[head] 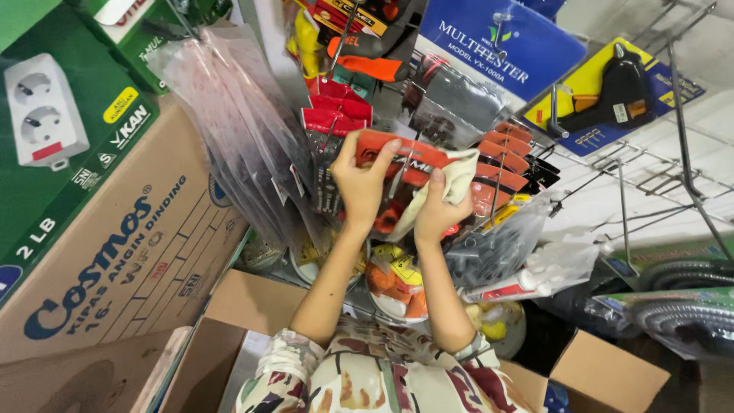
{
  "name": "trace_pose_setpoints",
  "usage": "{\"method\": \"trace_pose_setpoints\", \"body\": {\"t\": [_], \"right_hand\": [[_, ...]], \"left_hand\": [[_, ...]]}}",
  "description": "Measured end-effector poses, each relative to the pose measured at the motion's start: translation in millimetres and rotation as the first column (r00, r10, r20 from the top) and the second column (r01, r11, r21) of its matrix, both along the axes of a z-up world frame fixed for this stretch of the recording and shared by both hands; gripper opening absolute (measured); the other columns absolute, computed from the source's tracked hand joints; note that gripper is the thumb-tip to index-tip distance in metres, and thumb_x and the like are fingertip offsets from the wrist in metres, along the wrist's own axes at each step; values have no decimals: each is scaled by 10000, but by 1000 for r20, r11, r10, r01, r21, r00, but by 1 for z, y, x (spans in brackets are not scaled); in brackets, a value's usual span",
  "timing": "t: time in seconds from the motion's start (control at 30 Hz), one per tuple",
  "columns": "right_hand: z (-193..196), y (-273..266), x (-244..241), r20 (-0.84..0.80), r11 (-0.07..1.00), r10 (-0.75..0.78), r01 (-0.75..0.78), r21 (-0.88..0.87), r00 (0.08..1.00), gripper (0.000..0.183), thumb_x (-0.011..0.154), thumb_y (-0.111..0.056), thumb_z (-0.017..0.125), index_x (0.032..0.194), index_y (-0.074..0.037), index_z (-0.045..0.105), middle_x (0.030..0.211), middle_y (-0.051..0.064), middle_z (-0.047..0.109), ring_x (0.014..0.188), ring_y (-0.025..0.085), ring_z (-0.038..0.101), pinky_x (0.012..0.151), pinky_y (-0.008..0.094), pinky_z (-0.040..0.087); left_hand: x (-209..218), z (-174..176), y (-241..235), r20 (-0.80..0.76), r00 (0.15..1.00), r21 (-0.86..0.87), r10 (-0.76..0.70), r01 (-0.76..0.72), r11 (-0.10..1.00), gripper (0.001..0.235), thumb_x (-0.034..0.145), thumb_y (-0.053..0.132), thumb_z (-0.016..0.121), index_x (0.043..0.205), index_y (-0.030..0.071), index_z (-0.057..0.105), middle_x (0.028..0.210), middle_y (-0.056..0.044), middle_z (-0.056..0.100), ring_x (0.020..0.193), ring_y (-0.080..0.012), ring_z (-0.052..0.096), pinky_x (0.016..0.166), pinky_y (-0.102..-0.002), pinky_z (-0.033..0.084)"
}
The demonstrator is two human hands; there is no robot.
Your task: The person wipes scissors, an electronic device, and a flashlight with a cloth, taking items out of boxes and placing them on hooks or back into boxes.
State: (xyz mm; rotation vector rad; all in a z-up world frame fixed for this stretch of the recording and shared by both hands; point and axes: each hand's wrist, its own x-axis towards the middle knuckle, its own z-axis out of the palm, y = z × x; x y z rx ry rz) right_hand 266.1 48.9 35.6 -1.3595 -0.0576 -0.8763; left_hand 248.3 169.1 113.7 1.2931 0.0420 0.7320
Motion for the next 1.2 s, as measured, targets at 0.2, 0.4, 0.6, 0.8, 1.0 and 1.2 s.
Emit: {"method": "trace_pose_setpoints", "body": {"t": [0.2,0.4,0.6,0.8,1.0,1.2], "right_hand": [[19,6,-3,144,953,-158,189,-238,977,399,1135,-191,480,1426,81,463,1404,157,535,1319,253,517,1159,388,382],[25,-3,-12,213,978,-206,205,30,955,348,1159,-248,421,1344,32,514,1297,166,593,1187,264,605,1065,406,486],[75,-45,-42,373,944,-22,-103,313,927,328,1059,-270,506,1242,0,544,1072,140,624,913,239,673,749,387,590],[161,-66,-44,78,908,111,-70,-412,991,481,946,-105,770,1354,38,561,1264,96,549,1153,186,631,1027,310,543],[190,-77,-14,-158,742,239,-285,-607,958,287,875,-34,823,1111,50,685,1058,49,658,959,126,619,855,267,499],[185,-82,-15,8,708,156,-106,-698,988,140,930,4,762,1046,50,699,1026,84,648,881,178,634,797,282,491]], "left_hand": [[32,-2,-13,62,990,144,131,-138,980,313,929,197,799,1113,12,627,934,-83,726,822,-151,694,751,-310,561],[33,-1,-8,14,1000,166,-4,2,986,451,929,222,783,1288,28,590,1048,-123,727,923,-203,707,816,-338,573],[21,14,24,123,971,350,-204,150,925,573,1021,227,725,1520,78,485,1456,-212,631,1349,-329,618,1123,-414,465],[11,35,34,-184,976,542,-115,199,817,671,972,389,708,1532,141,434,1405,-190,644,1272,-385,624,1007,-438,502],[23,46,49,-393,915,594,-94,331,733,821,894,434,712,1546,108,334,1267,-218,702,1165,-406,670,965,-485,503],[46,9,20,-273,959,638,71,126,759,725,974,297,665,1546,16,320,1328,-296,622,1225,-466,600,994,-509,468]]}}
